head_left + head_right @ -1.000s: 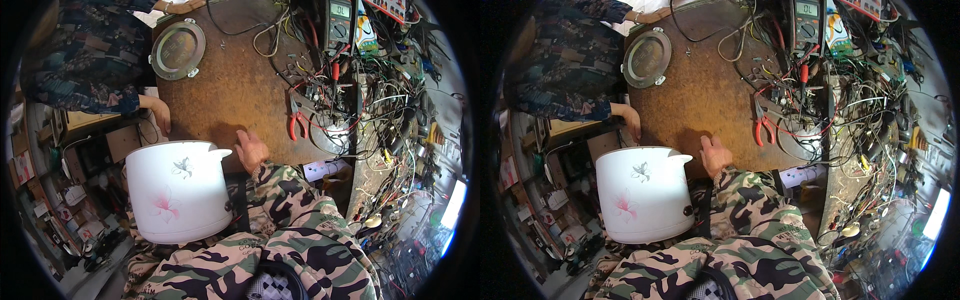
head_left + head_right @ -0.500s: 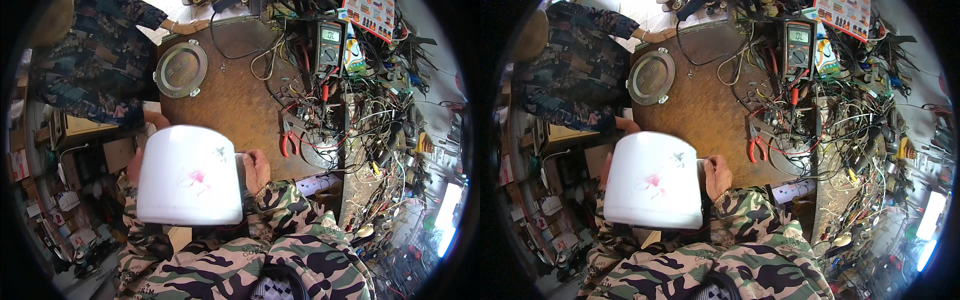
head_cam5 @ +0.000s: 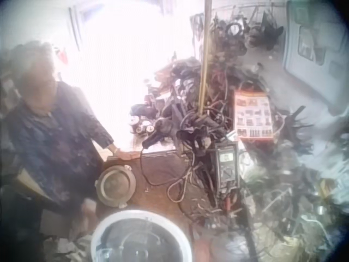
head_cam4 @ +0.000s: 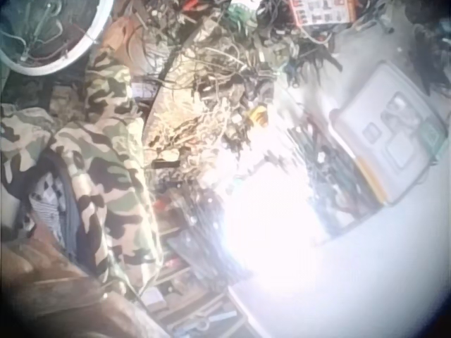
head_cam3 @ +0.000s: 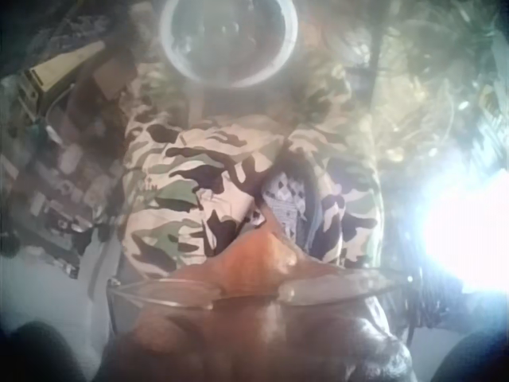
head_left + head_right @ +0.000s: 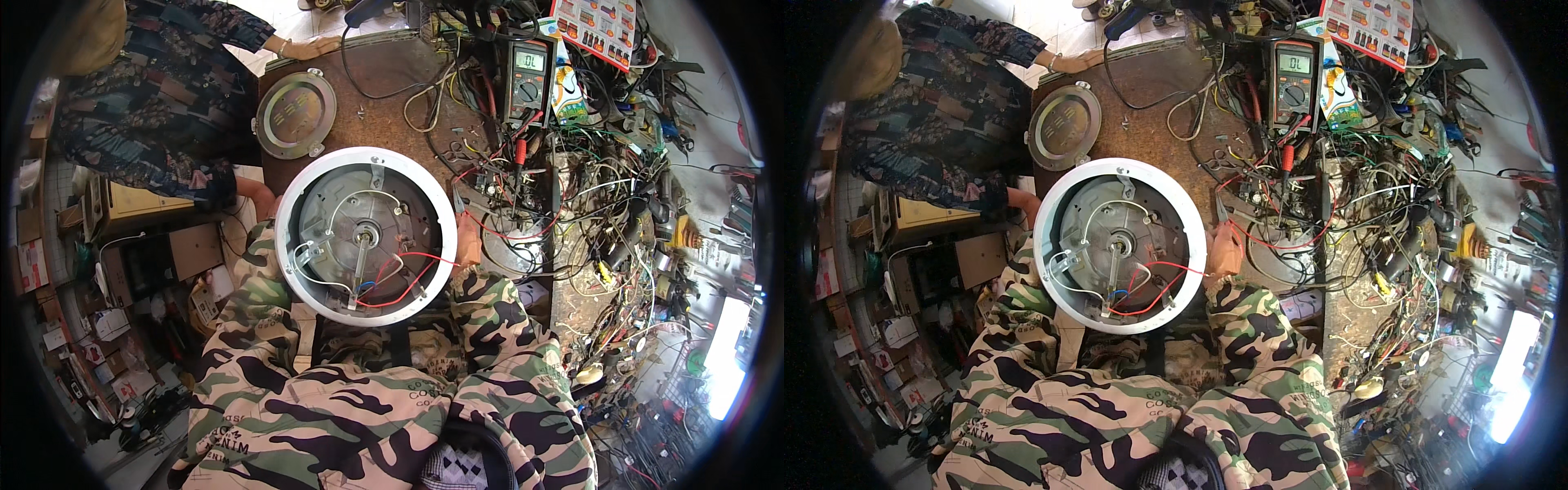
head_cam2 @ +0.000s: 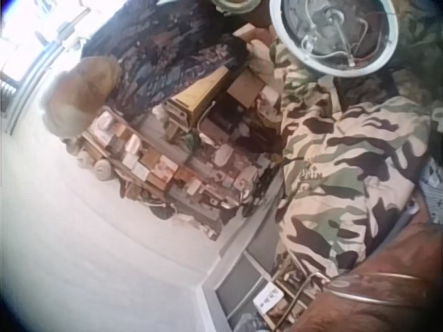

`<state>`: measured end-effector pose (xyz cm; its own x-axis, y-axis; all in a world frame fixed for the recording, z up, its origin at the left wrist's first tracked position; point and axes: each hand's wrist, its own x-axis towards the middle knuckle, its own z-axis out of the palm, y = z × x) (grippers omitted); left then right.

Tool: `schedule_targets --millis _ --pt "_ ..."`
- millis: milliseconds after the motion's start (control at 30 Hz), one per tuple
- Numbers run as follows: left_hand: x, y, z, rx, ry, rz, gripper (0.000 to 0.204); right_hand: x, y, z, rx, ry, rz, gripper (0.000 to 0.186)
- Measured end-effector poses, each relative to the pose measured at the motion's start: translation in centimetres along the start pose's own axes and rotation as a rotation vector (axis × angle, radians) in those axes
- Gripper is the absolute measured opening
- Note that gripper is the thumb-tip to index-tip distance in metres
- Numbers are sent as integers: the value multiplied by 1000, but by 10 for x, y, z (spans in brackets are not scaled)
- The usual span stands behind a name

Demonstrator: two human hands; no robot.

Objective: The person works on the internal wiring of a white circular appliance, using a screwdriver to adjust connections and pliers to strip or cut wires. They repeatedly test the wiring with a multimeter and reposition the device on the workbench.

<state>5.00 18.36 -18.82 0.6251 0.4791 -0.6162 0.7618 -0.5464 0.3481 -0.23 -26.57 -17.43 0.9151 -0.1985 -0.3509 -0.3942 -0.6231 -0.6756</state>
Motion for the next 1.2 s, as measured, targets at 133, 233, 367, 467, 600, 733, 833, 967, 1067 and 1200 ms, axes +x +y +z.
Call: schedule_targets --millis 133,233,367,467,600,733,833,967,1067,1200 --pt "-24 -6 1 -73 -34 60 37 -7 -16 5 -44 61 -23 29" --pt "-35 -12 18 -175 -104 153 34 -7 -20 -15 -75 53 -35 25" --pt "-73 -36 15 -320 -139 244 31 -11 -31 -9 -99 74 -65 28" --pt "-96 -44 24 -448 -174 331 28 -1 -37 -13 -28 46 -96 27" --pt "-117 -41 28 -544 -179 431 25 17 -60 -24 -81 0 -85 27" --pt "-155 -39 9 -581 136 355 21 29 -45 -15 -67 96 -159 27" --pt "-205 -8 -19 -727 286 311 18 21 8 -26 296 71 -32 22" --pt "-262 36 -41 -729 324 473 10 -46 -24 -96 541 -66 191 17" --pt "-283 67 -40 -717 224 687 10 -86 -11 -102 575 -85 167 18" --pt "-289 100 -25 -509 107 913 14 -122 -24 -109 652 -58 183 17"
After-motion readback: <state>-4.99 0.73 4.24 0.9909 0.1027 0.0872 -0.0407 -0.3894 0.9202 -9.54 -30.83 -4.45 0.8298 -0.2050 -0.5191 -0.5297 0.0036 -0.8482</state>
